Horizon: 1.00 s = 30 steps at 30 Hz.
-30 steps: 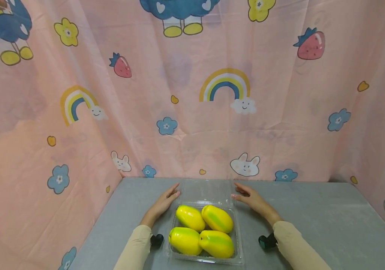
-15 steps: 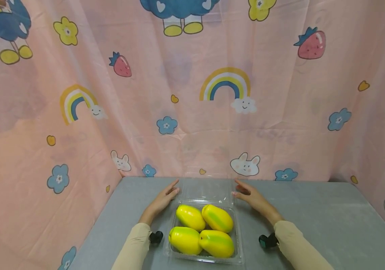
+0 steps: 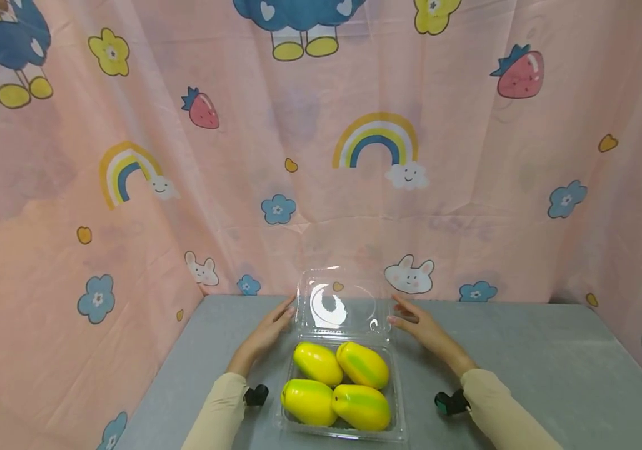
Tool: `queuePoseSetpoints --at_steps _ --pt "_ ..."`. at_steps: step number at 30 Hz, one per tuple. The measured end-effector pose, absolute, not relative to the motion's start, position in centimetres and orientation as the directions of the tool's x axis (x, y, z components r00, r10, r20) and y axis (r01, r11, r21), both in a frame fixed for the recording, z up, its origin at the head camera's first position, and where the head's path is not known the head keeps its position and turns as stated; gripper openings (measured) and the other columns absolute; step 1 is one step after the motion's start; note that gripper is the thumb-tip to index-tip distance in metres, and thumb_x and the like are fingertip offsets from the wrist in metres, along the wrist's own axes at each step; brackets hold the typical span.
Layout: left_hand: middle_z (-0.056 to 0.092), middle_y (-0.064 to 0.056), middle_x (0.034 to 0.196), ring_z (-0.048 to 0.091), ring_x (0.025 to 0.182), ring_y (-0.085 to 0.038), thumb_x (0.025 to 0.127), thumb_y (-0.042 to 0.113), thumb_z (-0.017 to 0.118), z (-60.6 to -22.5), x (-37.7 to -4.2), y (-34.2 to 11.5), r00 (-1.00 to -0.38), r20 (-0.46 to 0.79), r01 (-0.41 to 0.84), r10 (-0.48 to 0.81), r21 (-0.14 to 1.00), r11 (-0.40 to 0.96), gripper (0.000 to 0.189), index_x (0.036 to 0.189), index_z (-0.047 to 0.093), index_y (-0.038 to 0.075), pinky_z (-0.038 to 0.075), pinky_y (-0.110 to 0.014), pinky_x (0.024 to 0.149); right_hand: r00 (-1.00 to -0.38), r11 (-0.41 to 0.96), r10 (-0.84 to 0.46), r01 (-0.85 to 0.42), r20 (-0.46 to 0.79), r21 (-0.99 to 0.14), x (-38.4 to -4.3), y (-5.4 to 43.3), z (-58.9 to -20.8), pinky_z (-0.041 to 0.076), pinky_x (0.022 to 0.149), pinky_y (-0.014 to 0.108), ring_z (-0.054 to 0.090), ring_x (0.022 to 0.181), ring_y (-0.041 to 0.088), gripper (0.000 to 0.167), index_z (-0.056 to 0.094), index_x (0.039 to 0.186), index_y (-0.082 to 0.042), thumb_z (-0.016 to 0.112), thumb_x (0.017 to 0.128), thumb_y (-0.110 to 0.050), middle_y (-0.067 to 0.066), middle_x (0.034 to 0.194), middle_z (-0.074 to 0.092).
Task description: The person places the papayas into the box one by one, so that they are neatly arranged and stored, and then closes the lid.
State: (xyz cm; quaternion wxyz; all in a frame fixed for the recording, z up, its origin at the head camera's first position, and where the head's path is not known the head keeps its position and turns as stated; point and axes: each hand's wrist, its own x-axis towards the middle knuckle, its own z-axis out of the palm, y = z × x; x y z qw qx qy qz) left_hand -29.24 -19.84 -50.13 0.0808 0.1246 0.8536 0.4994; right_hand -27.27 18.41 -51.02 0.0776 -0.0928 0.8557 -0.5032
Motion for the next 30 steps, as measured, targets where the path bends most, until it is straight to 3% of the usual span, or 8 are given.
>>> queuePoseSetpoints --at_steps 4,13,24,30 --pt "0.029 -0.010 0.164 0.043 0.142 -0.039 0.106 0.042 0.038 -49.7 -29.2 -19.9 -0.948 0.013 0.164 0.318 0.877 0.453 0.057 0.158 0.026 0.022 0.038 -0.060 0.114 -0.968 0.470 -0.249 -0.103 -0.020 -0.877 -27.0 18.7 -50.4 0.034 0.110 0.070 0.032 0.144 0.043 0.076 0.019 0.159 -0.030 0.057 0.096 -0.051 0.017 0.157 0.034" --pt "0.048 -0.017 0.151 0.046 0.141 -0.038 0.107 0.040 0.036 -48.6 -28.7 -20.3 -0.936 0.041 0.206 0.350 0.869 0.450 0.055 0.158 0.026 0.023 0.041 -0.056 0.114 -0.964 0.486 -0.264 -0.149 0.018 -0.861 -26.4 18.8 -49.1 0.035 0.110 0.068 0.033 0.143 0.044 0.072 0.020 0.159 -0.027 0.056 0.099 -0.043 0.019 0.158 0.033" --pt "0.044 -0.017 0.154 0.041 0.143 -0.041 0.109 0.030 0.034 -47.7 -27.3 -21.3 -0.918 0.080 0.258 0.387 0.863 0.434 0.050 0.158 0.026 0.026 0.040 -0.057 0.114 -0.951 0.467 -0.288 -0.241 0.111 -0.851 -25.0 18.7 -48.2 0.034 0.110 0.069 0.036 0.140 0.045 0.069 0.022 0.159 -0.023 0.056 0.100 -0.034 0.021 0.156 0.034" --pt "0.039 -0.017 0.157 0.038 0.144 -0.042 0.109 0.025 0.033 -47.2 -26.2 -21.7 -0.905 0.098 0.282 0.414 0.866 0.413 0.050 0.158 0.024 0.023 0.039 -0.058 0.114 -0.949 0.460 -0.297 -0.235 0.100 -0.856 -23.8 18.6 -47.5 0.033 0.110 0.069 0.034 0.141 0.045 0.071 0.018 0.159 -0.027 0.055 0.100 -0.039 0.020 0.159 0.029"
